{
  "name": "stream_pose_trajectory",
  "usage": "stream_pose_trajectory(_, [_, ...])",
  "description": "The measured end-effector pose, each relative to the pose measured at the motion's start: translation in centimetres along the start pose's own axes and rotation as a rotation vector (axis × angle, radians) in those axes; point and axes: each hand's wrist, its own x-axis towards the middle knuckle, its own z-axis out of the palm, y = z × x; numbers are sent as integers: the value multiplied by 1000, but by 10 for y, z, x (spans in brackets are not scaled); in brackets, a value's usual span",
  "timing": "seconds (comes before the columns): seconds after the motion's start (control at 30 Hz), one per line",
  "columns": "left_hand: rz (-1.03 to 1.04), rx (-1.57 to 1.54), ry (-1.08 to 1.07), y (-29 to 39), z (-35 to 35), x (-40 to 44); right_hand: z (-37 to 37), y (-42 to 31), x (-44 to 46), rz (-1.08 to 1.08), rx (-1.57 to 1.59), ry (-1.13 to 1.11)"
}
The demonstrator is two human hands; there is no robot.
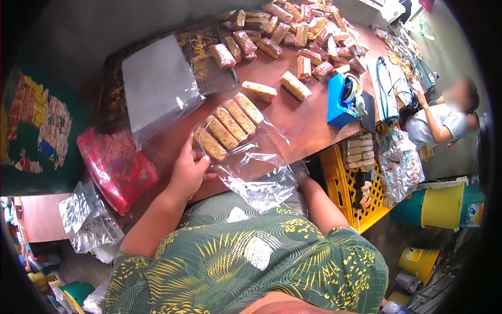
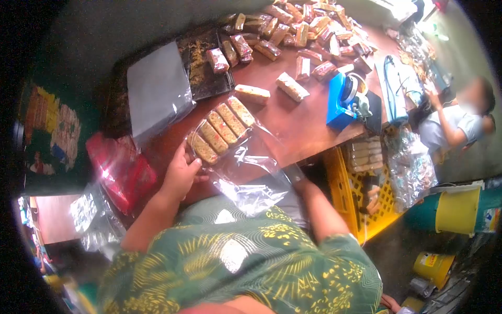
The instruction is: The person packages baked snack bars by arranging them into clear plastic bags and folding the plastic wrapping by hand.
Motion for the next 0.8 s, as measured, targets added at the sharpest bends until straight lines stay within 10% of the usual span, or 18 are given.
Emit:
stream_pose_trajectory(0.27, [-17,-4,-9,-1,-3,2,-12,4,112,117,46,127])
stream_pose_trajectory(0.8, [-18,-141,62,5,-4,3,-19,79,49,276,12,-93])
